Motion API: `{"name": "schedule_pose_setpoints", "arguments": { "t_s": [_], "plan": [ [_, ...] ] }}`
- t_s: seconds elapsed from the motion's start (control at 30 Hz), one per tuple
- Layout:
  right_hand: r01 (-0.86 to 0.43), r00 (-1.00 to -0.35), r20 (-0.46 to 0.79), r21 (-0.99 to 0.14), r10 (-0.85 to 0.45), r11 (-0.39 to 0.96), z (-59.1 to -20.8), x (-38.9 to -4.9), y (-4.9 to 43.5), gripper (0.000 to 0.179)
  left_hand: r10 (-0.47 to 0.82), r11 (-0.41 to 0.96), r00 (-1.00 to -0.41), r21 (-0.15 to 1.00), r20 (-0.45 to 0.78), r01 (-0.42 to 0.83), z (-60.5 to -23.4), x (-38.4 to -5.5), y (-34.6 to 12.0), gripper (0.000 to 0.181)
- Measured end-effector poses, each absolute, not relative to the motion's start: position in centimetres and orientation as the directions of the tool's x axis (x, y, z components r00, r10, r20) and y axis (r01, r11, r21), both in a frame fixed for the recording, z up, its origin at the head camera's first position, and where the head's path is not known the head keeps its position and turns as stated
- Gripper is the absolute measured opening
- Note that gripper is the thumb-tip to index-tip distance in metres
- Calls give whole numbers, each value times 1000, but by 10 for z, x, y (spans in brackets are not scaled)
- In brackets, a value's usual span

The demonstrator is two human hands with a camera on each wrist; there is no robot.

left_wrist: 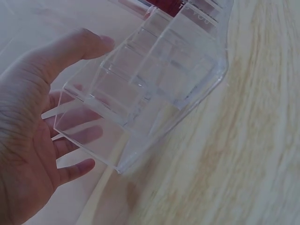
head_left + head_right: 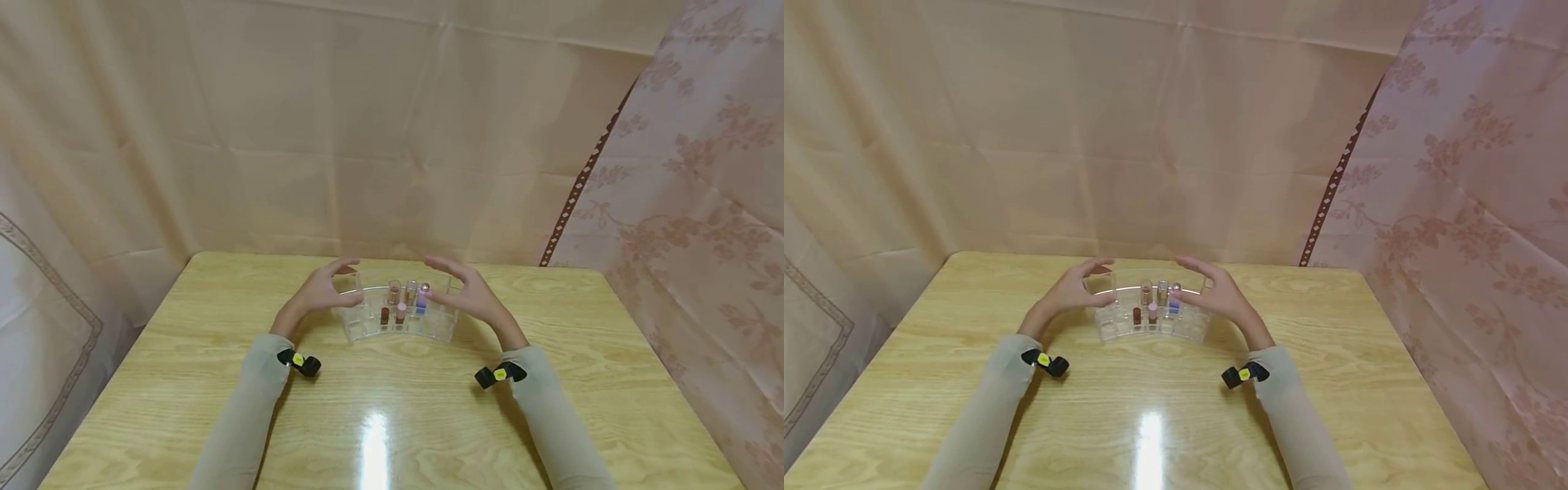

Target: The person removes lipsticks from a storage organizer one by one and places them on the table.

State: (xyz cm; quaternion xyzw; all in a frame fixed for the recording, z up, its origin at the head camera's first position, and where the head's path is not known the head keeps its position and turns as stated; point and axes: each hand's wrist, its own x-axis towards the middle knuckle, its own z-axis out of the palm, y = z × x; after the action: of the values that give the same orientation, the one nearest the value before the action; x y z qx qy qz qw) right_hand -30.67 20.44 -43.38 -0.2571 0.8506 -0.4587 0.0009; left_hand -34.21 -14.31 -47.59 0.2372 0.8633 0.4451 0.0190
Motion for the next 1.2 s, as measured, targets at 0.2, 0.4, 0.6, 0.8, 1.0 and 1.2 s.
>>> {"name": "schedule_pose_setpoints", "arguments": {
  "t_s": [0.2,0.4,0.6,0.8,1.0,1.2],
  "plan": [
    [-432,-875,238,-776,-422,460,-435,-304,207,61,431,469,-891,808,142,356,-479,-338,-143,74],
    [-449,-872,253,-752,-418,483,-436,-303,204,56,412,478,-901,809,137,342,-477,-336,-145,62],
    [-521,-847,310,-646,-432,558,-434,-300,197,52,409,485,-901,803,143,347,-475,-338,-148,58],
    [-609,-793,389,-527,-468,593,-434,-301,193,48,410,471,-896,803,168,366,-476,-339,-147,54],
    [-676,-731,470,-399,-494,620,-438,-301,193,43,415,458,-894,809,170,367,-479,-340,-146,53],
    [-729,-657,544,-284,-522,622,-439,-303,191,38,413,444,-893,816,179,369,-481,-341,-147,53]
  ]
}}
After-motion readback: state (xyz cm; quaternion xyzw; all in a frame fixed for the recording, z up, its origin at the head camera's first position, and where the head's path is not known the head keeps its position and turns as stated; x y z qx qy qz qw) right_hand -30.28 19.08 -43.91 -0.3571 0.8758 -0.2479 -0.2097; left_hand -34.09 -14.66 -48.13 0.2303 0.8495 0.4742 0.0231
